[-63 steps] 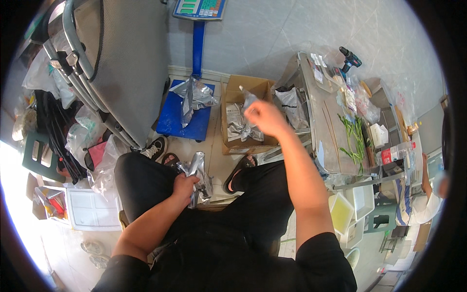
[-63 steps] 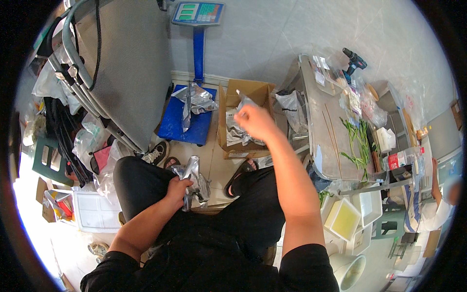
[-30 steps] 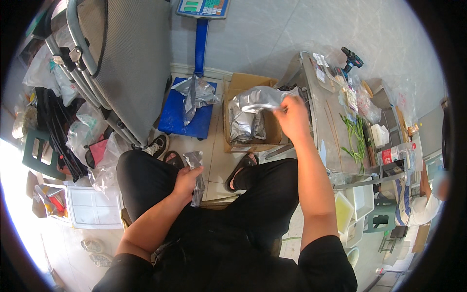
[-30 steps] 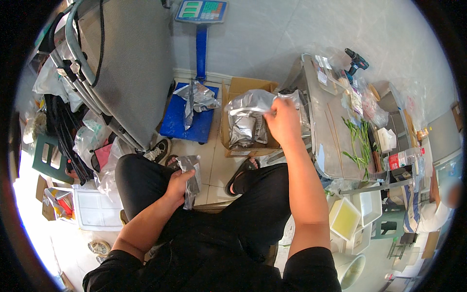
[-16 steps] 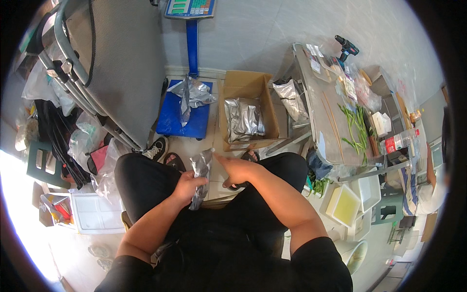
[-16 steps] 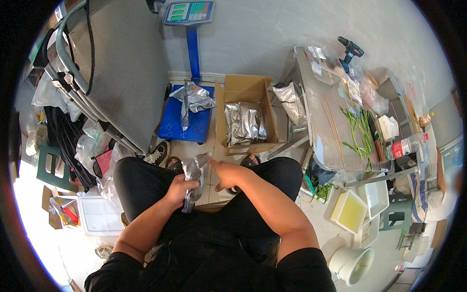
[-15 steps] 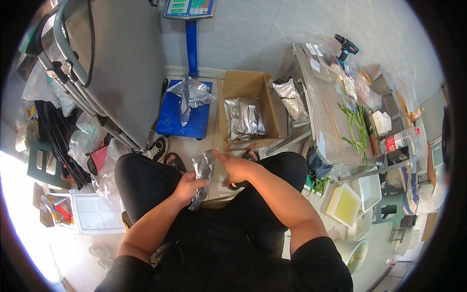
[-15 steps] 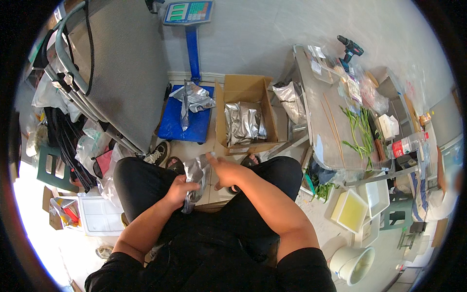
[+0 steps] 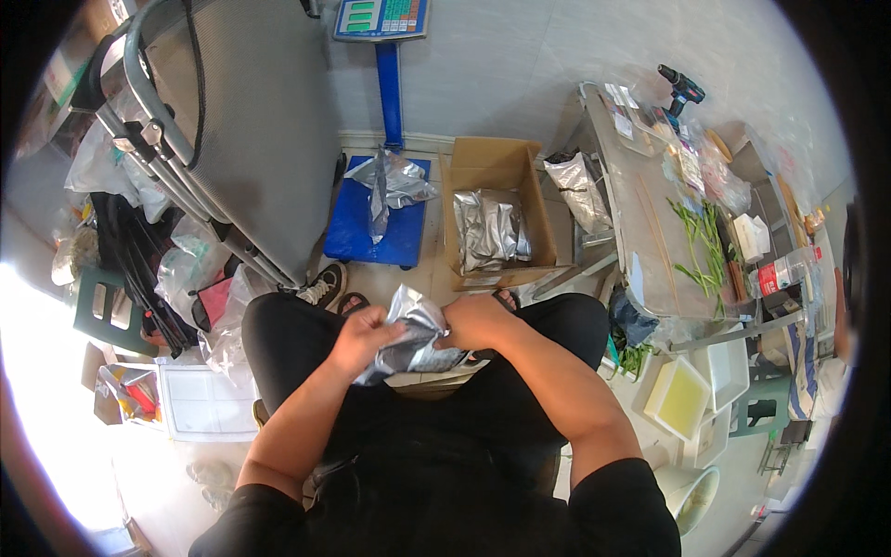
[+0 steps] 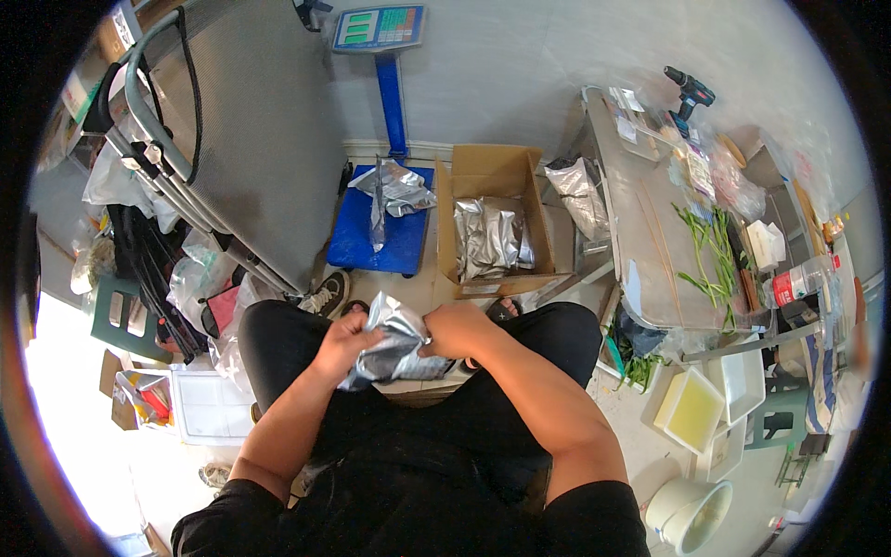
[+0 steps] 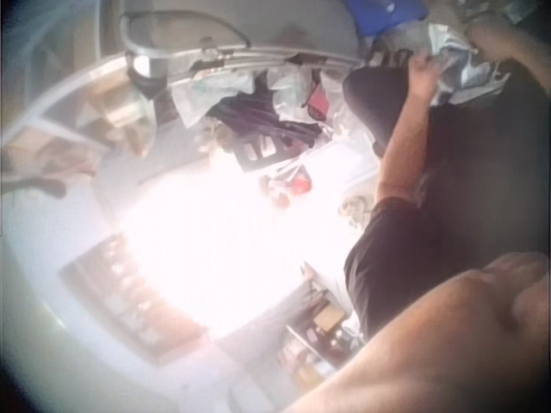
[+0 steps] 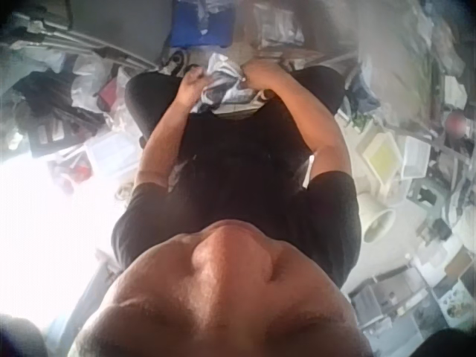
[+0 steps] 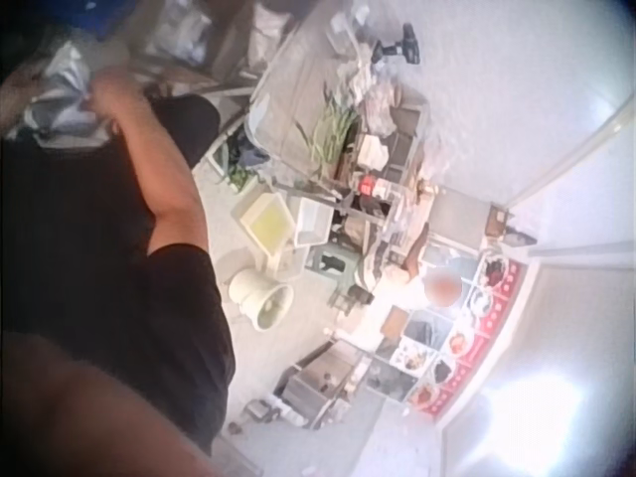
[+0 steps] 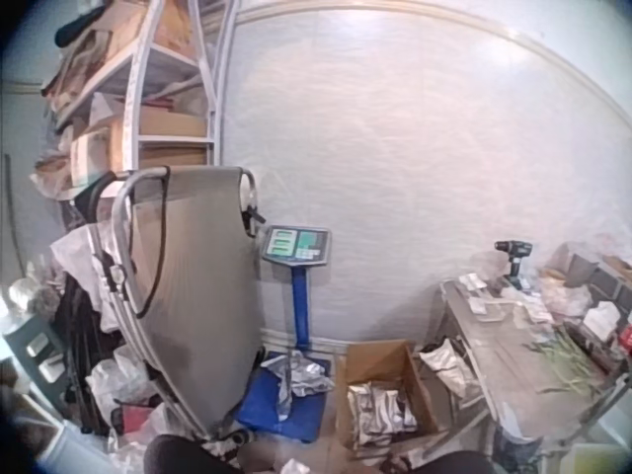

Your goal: The person removes silver foil pouches from a cardboard box, places some into a large metal container, and weighs a pouch on a digital scale.

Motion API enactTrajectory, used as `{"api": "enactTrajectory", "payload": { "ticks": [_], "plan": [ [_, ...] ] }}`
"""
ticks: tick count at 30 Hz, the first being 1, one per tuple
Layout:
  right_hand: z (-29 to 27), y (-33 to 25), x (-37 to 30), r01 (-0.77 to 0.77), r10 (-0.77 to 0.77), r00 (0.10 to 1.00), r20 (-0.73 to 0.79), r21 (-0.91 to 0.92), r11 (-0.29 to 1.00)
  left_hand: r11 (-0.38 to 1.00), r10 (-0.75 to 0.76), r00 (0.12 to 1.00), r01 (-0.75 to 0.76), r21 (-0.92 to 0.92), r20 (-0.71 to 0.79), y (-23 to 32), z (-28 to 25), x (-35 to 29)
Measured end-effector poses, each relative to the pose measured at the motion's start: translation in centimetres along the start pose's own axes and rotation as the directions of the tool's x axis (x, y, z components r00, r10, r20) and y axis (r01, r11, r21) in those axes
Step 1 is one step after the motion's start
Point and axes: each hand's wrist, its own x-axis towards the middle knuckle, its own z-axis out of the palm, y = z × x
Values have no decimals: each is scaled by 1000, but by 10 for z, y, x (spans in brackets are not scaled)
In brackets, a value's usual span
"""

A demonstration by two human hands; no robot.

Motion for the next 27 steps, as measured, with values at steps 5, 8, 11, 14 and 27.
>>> {"api": "enactTrajectory", "payload": {
  "ticks": [5,8,11,14,27],
  "plan": [
    [-14,-2,-2,-84,85,993,-82,13,996,840,365,907,-224,495,-210,28,-3,10],
    [-9,14,-1,-155,166,977,-135,89,984,659,617,776,-419,625,-130,76,25,-5],
    [-11,34,-11,-209,248,911,-330,147,967,511,767,551,-834,207,329,145,62,-48],
    [-25,51,-15,-328,454,776,-438,335,883,553,833,416,-609,-569,365,188,112,-88],
    [-83,184,55,-176,722,604,-339,826,535,798,519,413,-547,-251,749,172,86,-2]
  ]
}}
